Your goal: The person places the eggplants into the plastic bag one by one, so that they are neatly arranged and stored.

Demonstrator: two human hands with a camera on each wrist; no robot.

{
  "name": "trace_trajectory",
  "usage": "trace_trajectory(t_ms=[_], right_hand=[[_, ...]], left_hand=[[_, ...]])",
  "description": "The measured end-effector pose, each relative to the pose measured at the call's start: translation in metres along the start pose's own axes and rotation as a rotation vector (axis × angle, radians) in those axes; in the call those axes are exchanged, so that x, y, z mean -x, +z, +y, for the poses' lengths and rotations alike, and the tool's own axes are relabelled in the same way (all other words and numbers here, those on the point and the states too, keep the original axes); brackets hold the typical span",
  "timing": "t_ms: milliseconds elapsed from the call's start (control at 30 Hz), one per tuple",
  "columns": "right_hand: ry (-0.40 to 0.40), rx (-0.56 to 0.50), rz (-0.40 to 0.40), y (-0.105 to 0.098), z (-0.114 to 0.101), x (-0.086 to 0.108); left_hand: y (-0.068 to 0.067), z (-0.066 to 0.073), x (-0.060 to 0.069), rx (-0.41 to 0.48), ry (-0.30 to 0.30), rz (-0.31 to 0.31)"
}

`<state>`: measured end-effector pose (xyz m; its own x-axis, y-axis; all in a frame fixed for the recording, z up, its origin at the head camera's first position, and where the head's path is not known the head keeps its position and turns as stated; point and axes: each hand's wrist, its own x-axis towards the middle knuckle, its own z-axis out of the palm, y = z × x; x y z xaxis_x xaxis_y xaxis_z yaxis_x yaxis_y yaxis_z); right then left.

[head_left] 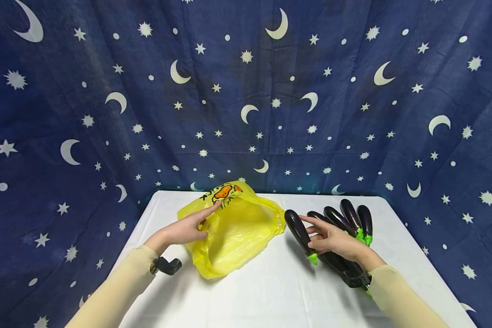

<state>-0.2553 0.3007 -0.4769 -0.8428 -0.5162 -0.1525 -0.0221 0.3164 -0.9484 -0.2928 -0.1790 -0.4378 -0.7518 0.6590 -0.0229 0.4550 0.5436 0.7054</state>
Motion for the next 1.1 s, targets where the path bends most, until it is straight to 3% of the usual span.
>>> trace_trajectory(t_ms=[400, 600, 833, 1100], right_hand=[[-0.011, -0.146, -0.099, 0.058, -0.005, -0.052], [0.020, -0.171, -0.069, 0.094, -0.017, -0.084], [0.046, -0.192, -0.014, 0.121, -0.027, -0.123], [0.092, -0.357, -0.053, 0.144, -0.028, -0.161]], left_hand=[[0.004, 0.007, -0.007, -0.008, 0.024, -0.006], [0.003, 0.010, -0.010, -0.021, 0.033, -0.005], [0.002, 0.008, -0.013, -0.033, 0.035, 0.001], [0.001, 0.008, -0.014, -0.040, 0.035, -0.005]])
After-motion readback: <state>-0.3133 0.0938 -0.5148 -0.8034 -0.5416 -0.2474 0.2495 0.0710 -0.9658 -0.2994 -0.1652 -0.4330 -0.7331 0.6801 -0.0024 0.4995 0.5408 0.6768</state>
